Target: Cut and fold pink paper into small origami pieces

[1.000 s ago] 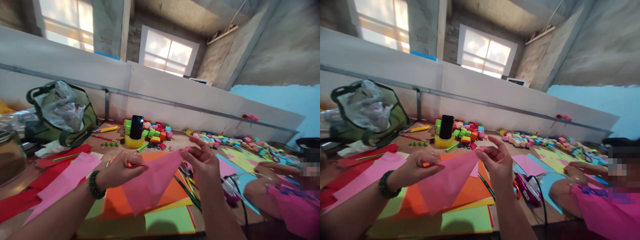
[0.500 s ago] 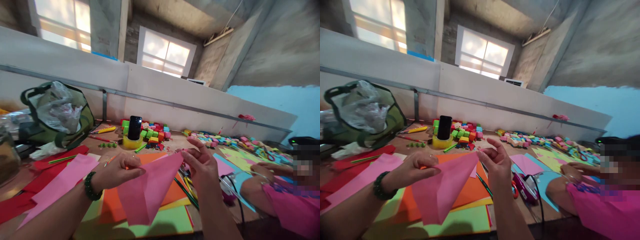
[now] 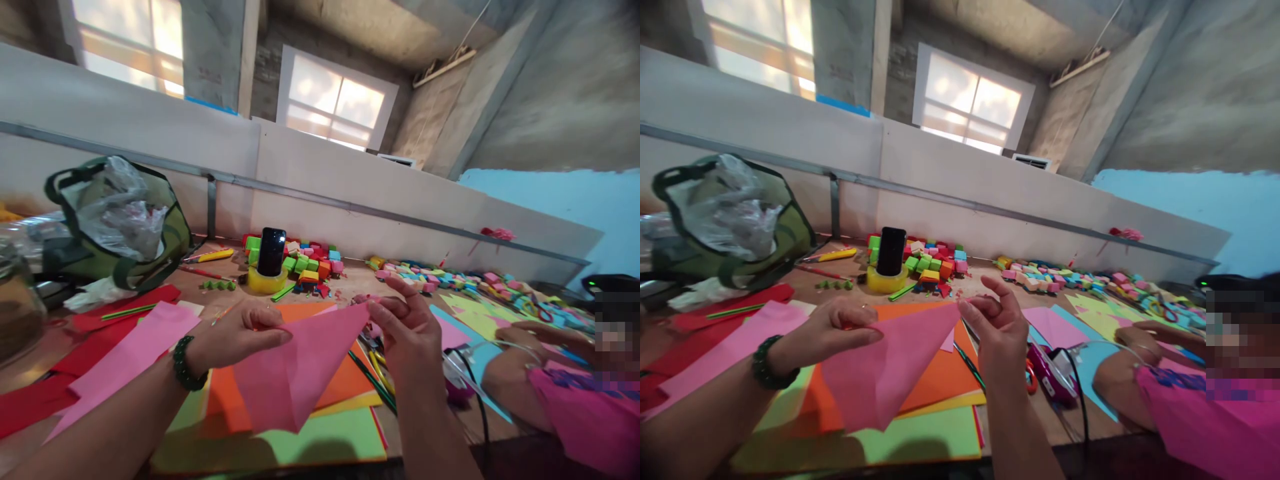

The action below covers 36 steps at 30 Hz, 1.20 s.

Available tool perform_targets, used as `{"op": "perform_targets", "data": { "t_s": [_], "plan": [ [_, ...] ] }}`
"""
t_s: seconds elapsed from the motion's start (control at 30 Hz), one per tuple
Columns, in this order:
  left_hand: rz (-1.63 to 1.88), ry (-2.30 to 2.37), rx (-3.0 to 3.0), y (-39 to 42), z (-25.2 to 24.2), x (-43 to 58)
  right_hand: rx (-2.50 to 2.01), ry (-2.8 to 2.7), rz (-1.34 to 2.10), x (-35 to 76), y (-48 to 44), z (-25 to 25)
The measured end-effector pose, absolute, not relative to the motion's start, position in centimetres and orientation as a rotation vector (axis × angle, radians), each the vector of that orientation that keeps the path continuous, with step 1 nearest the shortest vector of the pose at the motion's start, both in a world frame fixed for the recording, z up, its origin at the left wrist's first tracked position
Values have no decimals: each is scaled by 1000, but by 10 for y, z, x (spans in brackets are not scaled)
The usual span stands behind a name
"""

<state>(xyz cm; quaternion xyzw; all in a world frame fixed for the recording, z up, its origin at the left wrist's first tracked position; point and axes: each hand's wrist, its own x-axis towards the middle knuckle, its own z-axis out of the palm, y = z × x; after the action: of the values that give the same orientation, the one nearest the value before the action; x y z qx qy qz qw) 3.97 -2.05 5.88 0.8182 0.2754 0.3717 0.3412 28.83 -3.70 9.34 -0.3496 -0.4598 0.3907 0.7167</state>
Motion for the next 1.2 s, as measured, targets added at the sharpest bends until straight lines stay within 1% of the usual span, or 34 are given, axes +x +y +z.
{"op": "perform_targets", "data": {
  "t_s": [0.17,0.5,0.83,0.97,1.2],
  "plan": [
    [962,676,2056,-19,61,41,-753,-994,894,290,-37,89],
    [853,770,1925,-21,69,41,-786,-980,797,292,-34,84],
    [779,840,1730,-18,64,41,-838,-984,718,293,-41,83],
    [799,849,1769,-19,65,42,-841,-988,701,292,-49,84],
    [855,698,1997,-13,58,42,-843,-1048,635,291,-60,83]
  ]
}}
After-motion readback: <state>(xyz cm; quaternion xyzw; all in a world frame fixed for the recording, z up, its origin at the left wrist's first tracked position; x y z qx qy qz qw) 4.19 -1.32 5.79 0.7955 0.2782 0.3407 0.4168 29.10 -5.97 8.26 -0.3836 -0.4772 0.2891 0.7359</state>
